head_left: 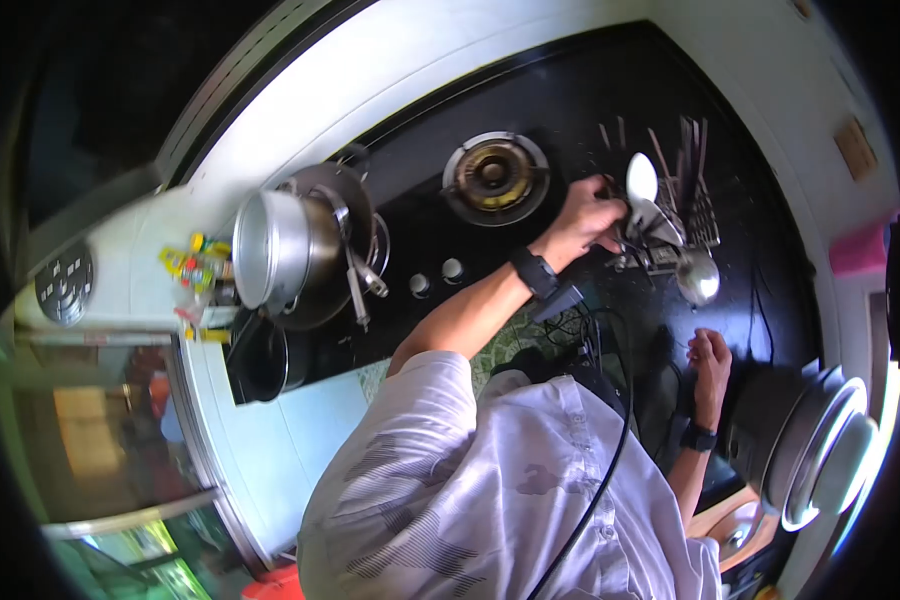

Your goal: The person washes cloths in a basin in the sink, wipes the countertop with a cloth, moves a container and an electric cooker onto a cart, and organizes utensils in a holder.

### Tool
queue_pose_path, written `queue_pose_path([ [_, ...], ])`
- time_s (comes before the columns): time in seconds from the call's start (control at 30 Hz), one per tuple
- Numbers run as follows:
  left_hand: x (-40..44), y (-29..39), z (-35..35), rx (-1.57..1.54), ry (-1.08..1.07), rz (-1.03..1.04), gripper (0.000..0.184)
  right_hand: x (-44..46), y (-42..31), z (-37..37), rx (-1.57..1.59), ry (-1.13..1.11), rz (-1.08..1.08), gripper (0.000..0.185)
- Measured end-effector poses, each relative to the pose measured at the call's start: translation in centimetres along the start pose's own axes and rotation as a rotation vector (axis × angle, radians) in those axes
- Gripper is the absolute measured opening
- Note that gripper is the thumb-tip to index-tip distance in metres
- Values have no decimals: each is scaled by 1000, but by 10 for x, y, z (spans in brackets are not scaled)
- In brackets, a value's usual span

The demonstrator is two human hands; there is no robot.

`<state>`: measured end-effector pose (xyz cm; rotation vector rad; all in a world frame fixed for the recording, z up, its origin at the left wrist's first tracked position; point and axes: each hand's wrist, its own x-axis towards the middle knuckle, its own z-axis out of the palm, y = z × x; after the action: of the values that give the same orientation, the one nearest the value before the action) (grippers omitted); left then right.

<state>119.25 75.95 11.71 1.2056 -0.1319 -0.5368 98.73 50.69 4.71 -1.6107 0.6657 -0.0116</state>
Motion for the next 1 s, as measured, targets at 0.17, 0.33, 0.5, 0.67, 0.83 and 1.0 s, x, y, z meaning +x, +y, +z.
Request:
queue_pose_path([
  [0.17,-45,0,-23,-46,64,-29,45,-20,-12,20,-75,-82,-19,23],
  [0.33,-104,-6,-42,-89,136,27,56,-52,-11,49,-141,-127,-64,27],
  [0.5,-164,-8,-60,-71,233,70,40,-85,-1,73,-144,-183,-89,24],
  [0.67,-225,-17,-75,-81,250,42,38,-116,11,82,-127,-290,-146,30],
  [0.83,-310,-20,-82,-131,298,31,47,-128,32,87,-100,-439,-221,27],
  [1.0,-403,-30,-84,-228,450,64,50,-136,40,99,-193,-511,-140,23],
])
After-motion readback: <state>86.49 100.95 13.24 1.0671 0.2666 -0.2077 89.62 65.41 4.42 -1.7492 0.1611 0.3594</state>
